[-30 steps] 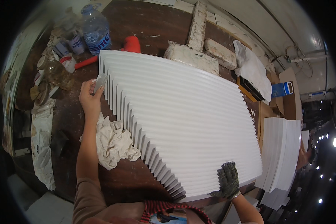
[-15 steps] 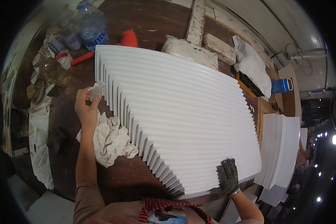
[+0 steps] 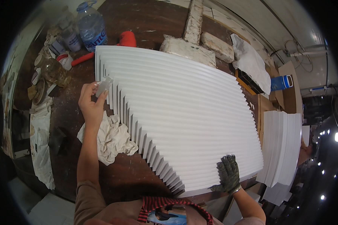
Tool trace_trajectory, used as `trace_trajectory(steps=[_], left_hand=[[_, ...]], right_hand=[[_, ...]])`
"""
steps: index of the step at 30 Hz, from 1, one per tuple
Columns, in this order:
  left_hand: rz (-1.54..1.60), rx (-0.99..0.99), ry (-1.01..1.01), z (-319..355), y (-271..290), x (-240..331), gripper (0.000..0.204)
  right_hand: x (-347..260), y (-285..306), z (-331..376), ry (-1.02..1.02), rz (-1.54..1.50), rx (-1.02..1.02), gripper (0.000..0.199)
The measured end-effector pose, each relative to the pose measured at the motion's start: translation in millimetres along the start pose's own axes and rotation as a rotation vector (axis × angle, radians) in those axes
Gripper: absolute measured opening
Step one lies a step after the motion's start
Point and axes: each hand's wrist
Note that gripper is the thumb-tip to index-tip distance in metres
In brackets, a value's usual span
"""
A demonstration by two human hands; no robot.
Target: The person puts on a glove and wipes a stack of white corrugated foam panels with a cloth. They repeatedly wipe the edges and surfaces of the panels, occasionally lifting and repositioning the stack. The person also picks up a water bottle and a small white block while continuing to wipe the panels.
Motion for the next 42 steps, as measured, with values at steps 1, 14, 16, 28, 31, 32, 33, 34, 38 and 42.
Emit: trace_trajectory(steps=[1,14,16,28,31,32,33,34,38,42], left_hand=[[-0.01,-0.057,-0.025,2,2,4,0.033],[-0.267,0.107,0.191,112,119,-27,0.036],[-0.452,0.211,0.275,131,159,-43,0.031],[-0.834,-0.012,0.101,142,229,-115,0.045],[-0.806,-0.217,0.013,115,176,-85,0.066],[-0.674,-0.242,0.087,108,162,-71,0.067],[-0.548,-0.259,0.087,102,149,-58,0.068],[-0.401,-0.209,0.078,100,136,-44,0.069],[-0.401,-0.583,-0.185,121,94,-12,0.077],[-0.281,-0.296,-0.121,95,53,-26,0.047]], right_hand=[[0,0,1,-0.001,-0.004,-0.004,0.105],[-16,5,-12,0.013,-0.029,0.036,0.109],[-17,5,-14,0.035,-0.018,0.057,0.109],[-21,10,-19,0.106,-0.057,0.074,0.108],[-19,9,-18,0.071,-0.048,0.075,0.109],[-18,8,-17,0.096,-0.018,0.081,0.11],[-17,7,-16,0.042,0.009,0.036,0.113],[-16,7,-16,0.03,0.013,0.031,0.113],[-15,6,-14,0.038,0.022,0.05,0.113],[-18,11,-15,0.058,0.001,0.064,0.114]])
Point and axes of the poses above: each hand's wrist, its own z-axis away from the middle knuckle, its own y-axis out of the back of the hand, x = y × z, and after that the axes turned 13 degrees about -z, right-handed
